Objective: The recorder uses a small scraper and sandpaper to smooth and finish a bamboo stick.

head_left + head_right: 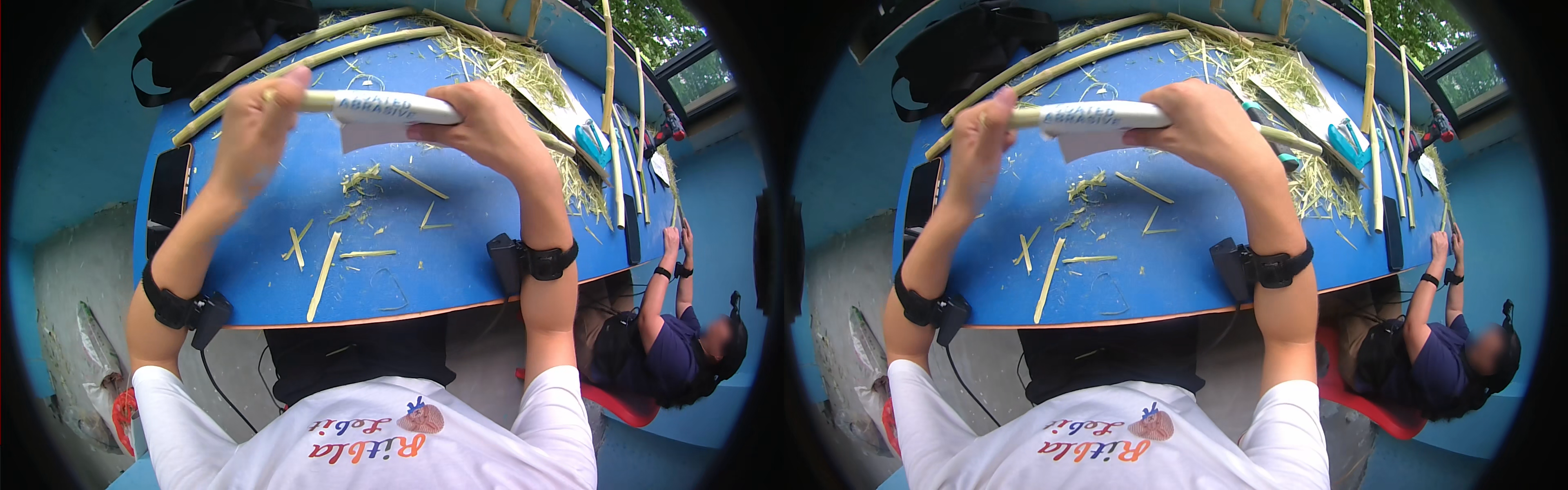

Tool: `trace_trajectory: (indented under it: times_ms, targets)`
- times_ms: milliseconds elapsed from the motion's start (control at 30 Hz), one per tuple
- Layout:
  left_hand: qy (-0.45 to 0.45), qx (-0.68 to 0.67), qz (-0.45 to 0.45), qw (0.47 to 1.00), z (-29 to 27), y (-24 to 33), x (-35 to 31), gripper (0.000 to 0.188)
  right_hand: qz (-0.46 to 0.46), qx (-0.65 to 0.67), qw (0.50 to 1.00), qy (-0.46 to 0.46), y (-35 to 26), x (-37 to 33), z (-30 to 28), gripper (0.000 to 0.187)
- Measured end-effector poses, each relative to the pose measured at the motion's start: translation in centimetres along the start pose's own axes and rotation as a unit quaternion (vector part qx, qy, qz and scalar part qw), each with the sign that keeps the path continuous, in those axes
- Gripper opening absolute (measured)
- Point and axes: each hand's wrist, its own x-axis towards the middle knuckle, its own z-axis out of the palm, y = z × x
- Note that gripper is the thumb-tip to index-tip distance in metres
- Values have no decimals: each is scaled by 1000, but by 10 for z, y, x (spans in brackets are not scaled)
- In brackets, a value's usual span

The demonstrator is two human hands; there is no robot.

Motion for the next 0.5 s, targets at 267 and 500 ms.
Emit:
trace_trajectory:
  times_ms: [267,500]
  targets:
    - [-34,22,19,999,1,12,-4,56,-11,4,1000,6,-12,-3,-6,27]
    - [269,-128,-108,948,-36,2,27,34,125,-6,992,33,32,-8,-19,30]
